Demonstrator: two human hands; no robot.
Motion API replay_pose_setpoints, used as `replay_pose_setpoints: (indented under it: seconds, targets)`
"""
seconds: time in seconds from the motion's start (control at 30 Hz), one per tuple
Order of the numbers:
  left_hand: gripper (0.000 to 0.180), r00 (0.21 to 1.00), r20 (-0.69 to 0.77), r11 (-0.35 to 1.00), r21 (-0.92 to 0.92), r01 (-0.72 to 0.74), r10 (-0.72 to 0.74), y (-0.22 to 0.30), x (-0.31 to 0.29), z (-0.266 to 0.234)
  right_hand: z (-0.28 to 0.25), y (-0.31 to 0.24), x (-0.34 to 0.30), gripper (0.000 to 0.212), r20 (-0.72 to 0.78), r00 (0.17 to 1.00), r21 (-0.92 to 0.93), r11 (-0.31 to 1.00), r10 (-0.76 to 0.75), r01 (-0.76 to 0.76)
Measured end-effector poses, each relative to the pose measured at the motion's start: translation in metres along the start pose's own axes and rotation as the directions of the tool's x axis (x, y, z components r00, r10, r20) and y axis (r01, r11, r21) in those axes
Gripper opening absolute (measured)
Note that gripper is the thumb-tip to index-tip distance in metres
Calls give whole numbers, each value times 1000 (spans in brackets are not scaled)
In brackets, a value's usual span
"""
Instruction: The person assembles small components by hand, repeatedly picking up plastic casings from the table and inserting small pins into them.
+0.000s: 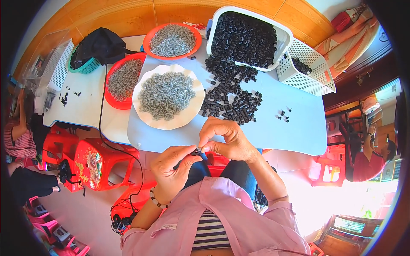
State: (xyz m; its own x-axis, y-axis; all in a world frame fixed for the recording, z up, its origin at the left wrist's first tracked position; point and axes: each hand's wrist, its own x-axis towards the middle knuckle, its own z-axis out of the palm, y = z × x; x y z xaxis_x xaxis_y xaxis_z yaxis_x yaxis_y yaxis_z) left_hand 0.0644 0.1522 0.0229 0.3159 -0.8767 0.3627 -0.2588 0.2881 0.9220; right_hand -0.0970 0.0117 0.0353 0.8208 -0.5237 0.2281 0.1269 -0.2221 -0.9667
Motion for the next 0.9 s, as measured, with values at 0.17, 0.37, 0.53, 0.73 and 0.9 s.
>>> replay_pose_setpoints:
  seconds: [0.17, 0.37, 0.53, 0.73, 0.9]
  targets:
    - [29, 998, 33, 995, 75, -62, 59, 3, 4, 1, -1, -6, -2, 13, 5, 1000, -75, 997, -17, 17]
    - [29, 983, 49, 917, -354, 183, -177, -20, -9, 10, 1, -8, -5, 19, 22, 991, -5, 991, 134, -134]
    - [28, 933, 188, 858, -369, 356, -306, -25, -7, 9, -11, -8, -6, 22, 72, 949, 23, 951, 307, -309]
    - [25, 927, 163, 840, -392, 376, -339, -27, -3, 12, -88, 22, 6, 7, -483, 859, -436, 805, 167, -402]
    - [25, 922, 137, 837, -386, 387, -363, -29, -5, 16, -149, 39, 17, 12, -492, 860, -796, 471, -139, -379]
